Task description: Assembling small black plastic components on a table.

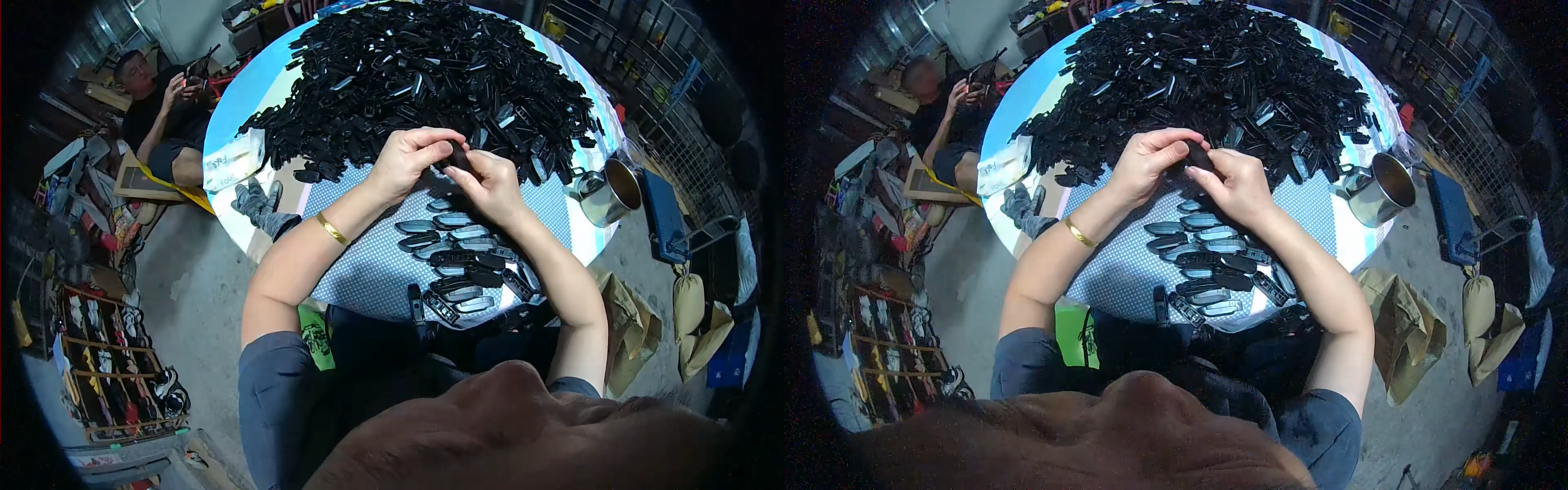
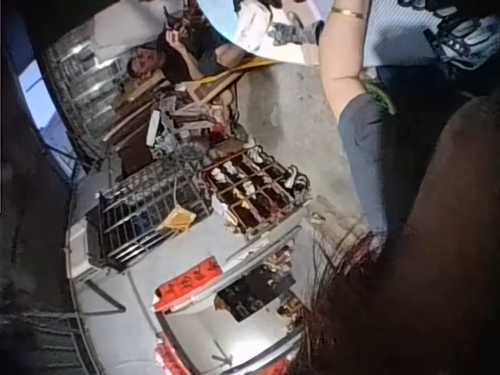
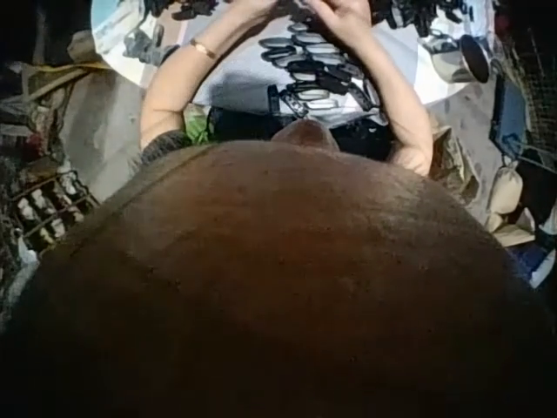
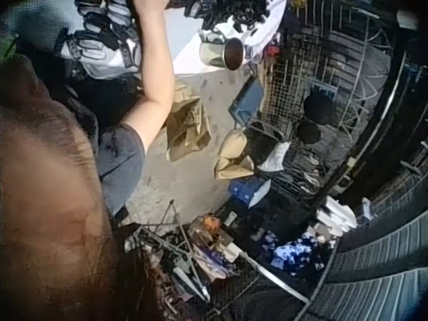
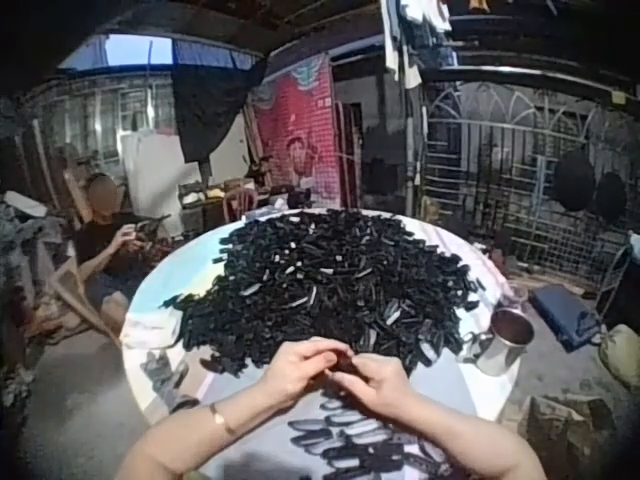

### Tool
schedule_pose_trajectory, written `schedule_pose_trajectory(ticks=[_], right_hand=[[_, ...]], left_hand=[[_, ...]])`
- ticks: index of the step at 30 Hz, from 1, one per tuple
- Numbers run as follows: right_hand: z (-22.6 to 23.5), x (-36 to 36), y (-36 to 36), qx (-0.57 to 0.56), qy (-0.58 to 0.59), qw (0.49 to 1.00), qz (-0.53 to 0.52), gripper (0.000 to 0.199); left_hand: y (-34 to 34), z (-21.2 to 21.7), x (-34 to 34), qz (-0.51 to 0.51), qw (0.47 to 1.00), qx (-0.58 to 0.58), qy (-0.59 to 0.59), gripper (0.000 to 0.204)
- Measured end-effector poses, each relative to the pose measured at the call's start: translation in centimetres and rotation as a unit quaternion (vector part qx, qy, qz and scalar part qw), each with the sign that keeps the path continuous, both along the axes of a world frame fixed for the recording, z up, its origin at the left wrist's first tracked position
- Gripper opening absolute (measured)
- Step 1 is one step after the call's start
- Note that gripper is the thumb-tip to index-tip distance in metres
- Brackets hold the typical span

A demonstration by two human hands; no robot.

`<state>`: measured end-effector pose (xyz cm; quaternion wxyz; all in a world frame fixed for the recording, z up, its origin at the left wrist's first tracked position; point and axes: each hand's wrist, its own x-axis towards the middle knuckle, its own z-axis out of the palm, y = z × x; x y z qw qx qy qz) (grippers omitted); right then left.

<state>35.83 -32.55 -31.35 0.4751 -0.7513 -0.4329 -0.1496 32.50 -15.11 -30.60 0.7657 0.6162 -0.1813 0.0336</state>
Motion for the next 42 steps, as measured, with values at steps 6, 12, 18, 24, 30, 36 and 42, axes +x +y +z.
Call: schedule_pose_trajectory(ticks=[6, 12, 18, 24, 30, 36, 42], right_hand=[[-0.3, 0.0, 0.0, -0.035, -0.055, 0.998, -0.024, 0.025], [-0.5, 1.3, 0.1, -0.013, -0.008, 1.000, 0.013, 0.021], [-1.3, 2.1, -0.1, -0.016, 0.015, 0.999, 0.029, 0.022], [0.6, 2.3, -1.0, -0.040, -0.094, 0.993, -0.058, 0.030], [1.0, 6.1, -4.2, -0.054, -0.129, 0.953, -0.267, 0.020], [0.4, 5.7, -2.7, -0.150, -0.200, 0.939, -0.236, 0.028], [0.2, 7.7, -3.5, -0.092, -0.188, 0.944, -0.255, 0.025]], left_hand=[[0.0, 0.1, -0.2, 0.036, 0.996, 0.071, -0.038, 0.019], [-1.1, 1.9, -1.4, 0.124, 0.956, 0.230, -0.132, 0.032], [-1.1, 0.9, -1.1, 0.151, 0.920, 0.271, -0.240, 0.032], [-1.2, 1.0, -1.4, 0.126, 0.894, 0.317, -0.289, 0.025], [-2.9, 0.8, -2.9, -0.093, 0.881, 0.380, -0.265, 0.033], [0.3, 0.2, 0.1, 0.161, 0.800, 0.511, -0.271, 0.019], [0.5, -0.9, 0.5, 0.167, 0.740, 0.585, -0.287, 0.033]])
